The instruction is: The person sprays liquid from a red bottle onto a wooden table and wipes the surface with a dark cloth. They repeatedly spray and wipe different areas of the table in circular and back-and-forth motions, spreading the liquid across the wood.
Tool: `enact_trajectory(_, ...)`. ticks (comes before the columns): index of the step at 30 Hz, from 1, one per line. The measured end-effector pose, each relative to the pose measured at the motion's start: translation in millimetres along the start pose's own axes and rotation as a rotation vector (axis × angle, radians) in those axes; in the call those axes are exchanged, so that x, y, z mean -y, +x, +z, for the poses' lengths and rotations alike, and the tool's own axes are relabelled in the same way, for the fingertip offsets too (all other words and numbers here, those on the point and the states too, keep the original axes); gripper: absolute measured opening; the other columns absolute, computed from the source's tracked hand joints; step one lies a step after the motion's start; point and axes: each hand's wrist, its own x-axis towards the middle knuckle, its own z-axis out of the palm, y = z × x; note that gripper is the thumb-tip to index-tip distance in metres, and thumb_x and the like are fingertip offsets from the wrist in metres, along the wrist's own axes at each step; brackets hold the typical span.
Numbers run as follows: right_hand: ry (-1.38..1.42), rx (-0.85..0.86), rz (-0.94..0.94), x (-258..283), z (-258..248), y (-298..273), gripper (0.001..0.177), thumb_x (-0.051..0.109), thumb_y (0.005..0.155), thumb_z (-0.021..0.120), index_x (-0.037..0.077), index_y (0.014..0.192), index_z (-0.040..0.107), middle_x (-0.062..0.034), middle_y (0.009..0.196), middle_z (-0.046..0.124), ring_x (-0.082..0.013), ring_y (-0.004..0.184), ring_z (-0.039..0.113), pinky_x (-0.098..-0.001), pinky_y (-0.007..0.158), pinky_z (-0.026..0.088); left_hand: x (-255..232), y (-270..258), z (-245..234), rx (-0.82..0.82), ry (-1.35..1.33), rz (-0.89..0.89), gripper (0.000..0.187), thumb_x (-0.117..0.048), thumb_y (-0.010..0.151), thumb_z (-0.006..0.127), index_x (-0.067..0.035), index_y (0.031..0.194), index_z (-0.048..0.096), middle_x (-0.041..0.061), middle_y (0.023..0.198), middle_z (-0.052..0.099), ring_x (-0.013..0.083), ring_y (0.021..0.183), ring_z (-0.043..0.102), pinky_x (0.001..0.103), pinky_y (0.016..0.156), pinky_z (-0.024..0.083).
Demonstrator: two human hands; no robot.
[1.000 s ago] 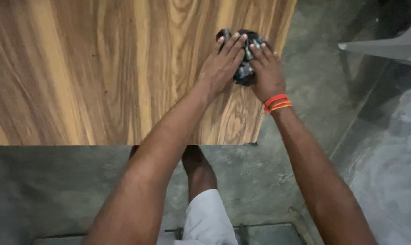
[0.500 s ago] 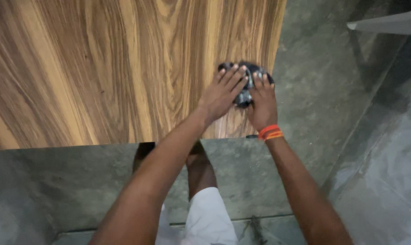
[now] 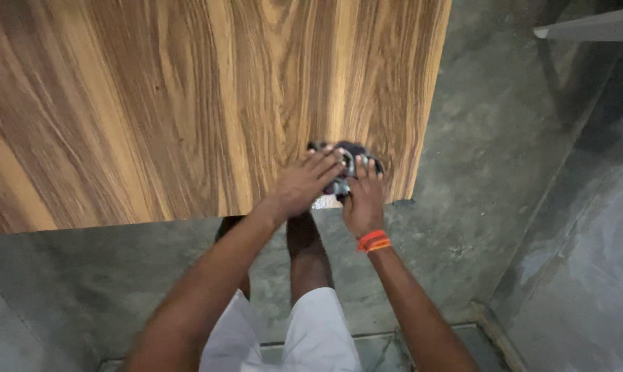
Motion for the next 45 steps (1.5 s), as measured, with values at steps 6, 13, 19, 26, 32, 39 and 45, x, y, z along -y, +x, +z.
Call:
enact_trajectory(6,-0.054,0.037,-0.131,21,-5,93,0.059,-0.001,0.079,0.068,0.005,0.138,0.064,-0.015,0.164,0.035,-0.04,0.154,0.022,-0.0637,0.125,0.014,55,8,-41,-0.014,0.106,-0.189,0.073,-0.031,0.092,0.064,-0.019,0.156,0.033,0.007,0.166,0.021,0.0269,0.153,0.019,0.054,0.12,0.019)
enact_trajectory(13,-0.168,0.026,-0.381,-3,-33,206,0.044,0.0,0.081,0.076,0.01,0.123,0.069,-0.0092,0.165,0.043,-0.038,0.156,0.025,-0.0621,0.124,0.02,71,54,-72,-0.208,0.05,-0.456,0.085,-0.029,0.096,0.07,-0.006,0.164,0.025,0.016,0.173,0.012,0.0353,0.159,0.012,0.054,0.127,0.019)
enact_trajectory(19,-0.119,-0.028,-0.269,-56,-56,194,0.05,-0.01,0.078,0.068,0.01,0.123,0.071,-0.0094,0.168,0.043,-0.0394,0.159,0.024,-0.0602,0.128,0.016,34,125,-63,-0.111,-0.108,-0.509,0.093,-0.028,0.084,0.07,-0.004,0.16,0.021,0.017,0.167,0.009,0.0388,0.156,0.009,0.054,0.126,0.013)
enact_trajectory(26,0.035,-0.085,-0.046,-99,-62,110,0.045,-0.007,0.084,0.062,0.0,0.128,0.06,-0.0221,0.168,0.031,-0.0511,0.156,0.017,-0.0666,0.125,0.015,8,160,-27,-0.08,0.208,-0.157,0.072,-0.013,0.097,0.058,-0.006,0.163,0.031,0.012,0.172,0.015,0.0326,0.159,0.012,0.05,0.128,0.012)
enact_trajectory(32,0.062,-0.168,0.233,-67,-18,42,0.045,-0.002,0.087,0.052,-0.002,0.132,0.059,-0.0231,0.169,0.027,-0.0515,0.157,0.014,-0.066,0.125,0.014,-16,140,-11,0.063,0.34,0.013,0.064,-0.021,0.098,0.054,-0.006,0.157,0.037,0.009,0.172,0.018,0.0271,0.159,0.013,0.046,0.129,0.014)
enact_trajectory(39,0.079,-0.247,0.421,28,42,0,0.044,0.003,0.089,0.055,-0.004,0.132,0.057,-0.0206,0.171,0.024,-0.049,0.159,0.012,-0.0652,0.127,0.011,3,46,-8,0.09,0.097,0.106,0.069,-0.023,0.091,0.053,-0.005,0.156,0.039,0.009,0.168,0.02,0.0305,0.156,0.016,0.049,0.125,0.018)
enact_trajectory(45,0.1,-0.224,0.37,109,78,30,0.035,0.007,0.088,0.06,-0.001,0.121,0.061,-0.022,0.17,0.024,-0.0495,0.158,0.012,-0.0687,0.125,0.011,69,-37,-36,-0.019,0.109,0.088,0.062,-0.021,0.096,0.052,-0.008,0.156,0.042,0.01,0.17,0.026,0.0305,0.158,0.022,0.05,0.127,0.021)
